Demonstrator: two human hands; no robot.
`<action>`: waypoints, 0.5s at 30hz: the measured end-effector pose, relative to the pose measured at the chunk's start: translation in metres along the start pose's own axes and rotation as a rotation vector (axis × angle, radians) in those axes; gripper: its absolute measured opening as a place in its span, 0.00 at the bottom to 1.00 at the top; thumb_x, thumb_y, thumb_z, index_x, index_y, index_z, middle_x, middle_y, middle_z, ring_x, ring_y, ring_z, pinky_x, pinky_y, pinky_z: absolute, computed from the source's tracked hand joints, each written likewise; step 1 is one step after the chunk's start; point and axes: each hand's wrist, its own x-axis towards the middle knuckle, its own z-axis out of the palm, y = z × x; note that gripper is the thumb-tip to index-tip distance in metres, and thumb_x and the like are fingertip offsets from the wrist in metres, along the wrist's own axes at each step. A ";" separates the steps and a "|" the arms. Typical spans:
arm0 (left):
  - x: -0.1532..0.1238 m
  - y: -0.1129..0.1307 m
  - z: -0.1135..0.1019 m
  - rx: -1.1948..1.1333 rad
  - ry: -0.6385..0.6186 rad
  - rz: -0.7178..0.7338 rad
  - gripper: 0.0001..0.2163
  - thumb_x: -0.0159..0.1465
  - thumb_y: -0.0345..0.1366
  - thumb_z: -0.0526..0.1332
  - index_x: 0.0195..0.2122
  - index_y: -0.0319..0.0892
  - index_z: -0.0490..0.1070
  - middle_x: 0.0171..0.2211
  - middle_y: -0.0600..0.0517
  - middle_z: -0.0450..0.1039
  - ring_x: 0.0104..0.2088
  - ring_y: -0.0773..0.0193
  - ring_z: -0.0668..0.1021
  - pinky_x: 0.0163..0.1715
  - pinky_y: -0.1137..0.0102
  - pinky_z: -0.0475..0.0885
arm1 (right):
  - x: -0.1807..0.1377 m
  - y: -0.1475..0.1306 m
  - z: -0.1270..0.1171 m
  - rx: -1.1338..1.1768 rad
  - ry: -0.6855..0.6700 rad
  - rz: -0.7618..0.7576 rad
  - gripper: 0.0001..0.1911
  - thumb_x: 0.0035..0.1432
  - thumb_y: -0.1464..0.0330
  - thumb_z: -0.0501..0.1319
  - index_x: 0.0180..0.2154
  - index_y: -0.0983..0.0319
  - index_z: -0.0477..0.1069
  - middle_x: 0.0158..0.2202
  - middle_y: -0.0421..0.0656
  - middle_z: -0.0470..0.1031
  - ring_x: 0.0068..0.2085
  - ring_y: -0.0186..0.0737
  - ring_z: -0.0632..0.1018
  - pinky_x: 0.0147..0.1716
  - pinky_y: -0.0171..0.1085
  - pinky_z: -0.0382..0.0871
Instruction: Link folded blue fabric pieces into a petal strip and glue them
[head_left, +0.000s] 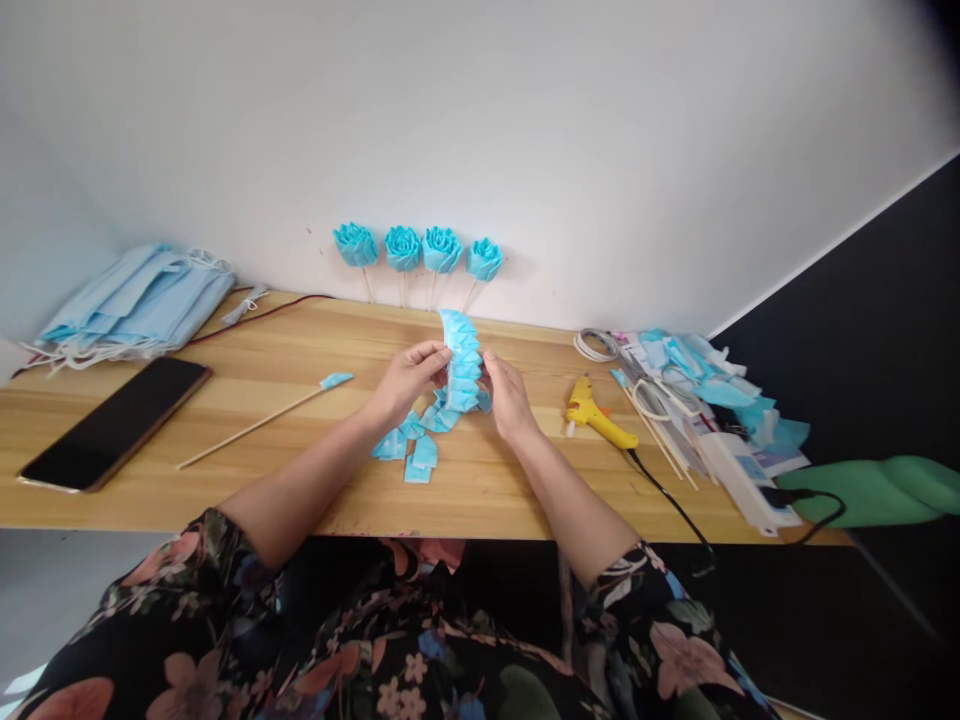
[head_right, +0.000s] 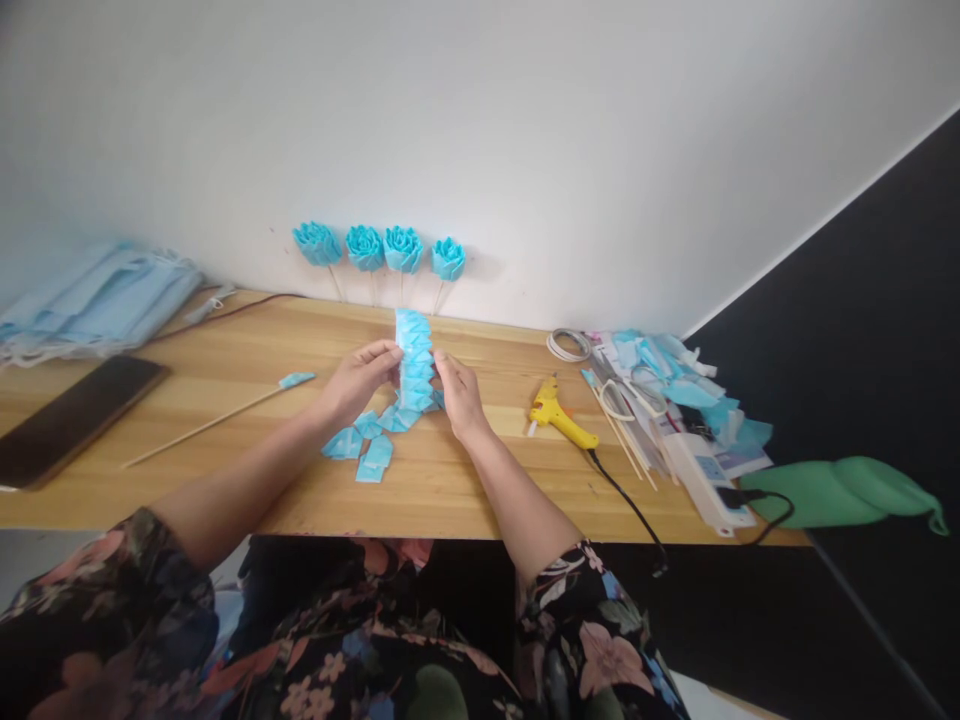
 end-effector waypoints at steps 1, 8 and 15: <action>-0.001 0.001 0.001 0.004 -0.012 -0.003 0.15 0.60 0.48 0.67 0.28 0.40 0.72 0.22 0.55 0.70 0.26 0.69 0.71 0.32 0.72 0.67 | 0.001 -0.003 0.000 0.007 0.012 0.004 0.25 0.57 0.43 0.61 0.28 0.59 0.70 0.29 0.40 0.71 0.34 0.40 0.70 0.38 0.38 0.67; -0.001 0.000 0.002 -0.018 0.002 -0.014 0.17 0.58 0.50 0.69 0.27 0.39 0.72 0.22 0.55 0.70 0.25 0.69 0.71 0.31 0.71 0.68 | 0.013 -0.032 -0.001 -0.045 -0.078 0.060 0.20 0.45 0.51 0.72 0.27 0.60 0.71 0.25 0.36 0.68 0.30 0.34 0.66 0.33 0.35 0.62; 0.002 0.005 0.000 -0.033 0.070 0.031 0.15 0.58 0.46 0.69 0.27 0.40 0.71 0.22 0.55 0.70 0.25 0.69 0.72 0.31 0.71 0.68 | 0.018 -0.030 -0.001 -0.143 -0.138 0.065 0.19 0.48 0.54 0.70 0.25 0.59 0.67 0.23 0.34 0.63 0.28 0.33 0.64 0.29 0.35 0.57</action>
